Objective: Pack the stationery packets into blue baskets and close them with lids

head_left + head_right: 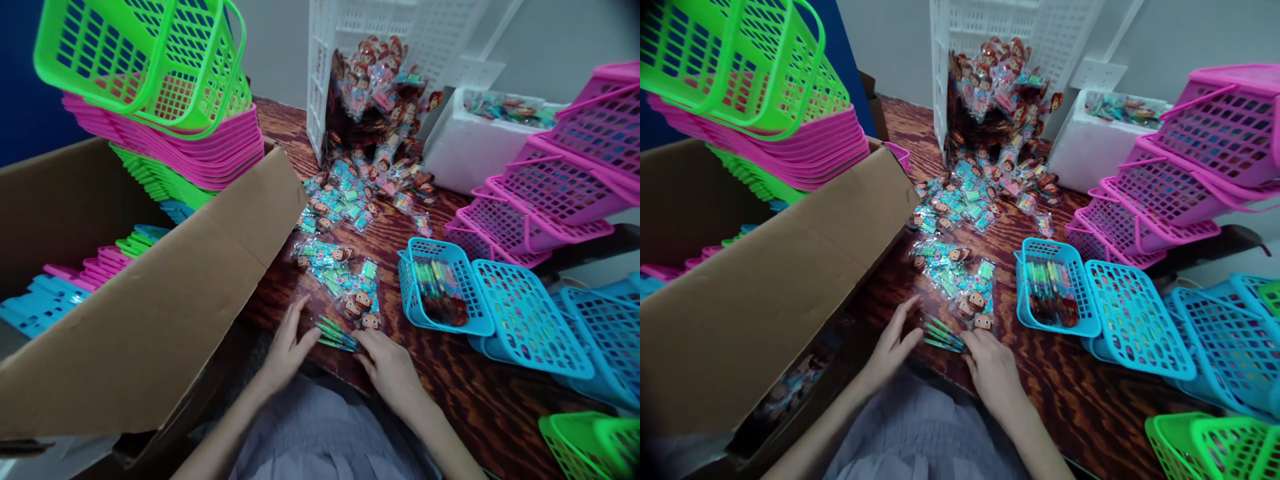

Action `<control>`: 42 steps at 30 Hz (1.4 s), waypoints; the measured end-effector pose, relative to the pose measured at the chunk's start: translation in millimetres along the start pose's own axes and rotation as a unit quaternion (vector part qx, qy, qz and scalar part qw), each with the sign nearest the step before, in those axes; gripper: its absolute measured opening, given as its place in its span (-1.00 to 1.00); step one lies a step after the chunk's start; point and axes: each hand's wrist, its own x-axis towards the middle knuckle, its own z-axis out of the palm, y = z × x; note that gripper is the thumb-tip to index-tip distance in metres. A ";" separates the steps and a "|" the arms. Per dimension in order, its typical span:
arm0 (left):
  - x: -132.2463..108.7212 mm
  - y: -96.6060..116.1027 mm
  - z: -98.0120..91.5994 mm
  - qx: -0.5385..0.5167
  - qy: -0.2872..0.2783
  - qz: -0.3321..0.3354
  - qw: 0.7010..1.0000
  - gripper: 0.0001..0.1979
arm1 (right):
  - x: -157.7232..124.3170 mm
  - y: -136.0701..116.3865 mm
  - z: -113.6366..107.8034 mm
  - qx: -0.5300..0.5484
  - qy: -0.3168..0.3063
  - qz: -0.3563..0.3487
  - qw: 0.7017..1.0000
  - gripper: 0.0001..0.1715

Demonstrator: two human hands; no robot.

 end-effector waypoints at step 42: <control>15.5 2.3 -39.9 0.324 -0.199 0.071 0.922 -0.68 | 203.5 -11.6 -81.4 -0.073 0.131 0.127 0.980 -0.68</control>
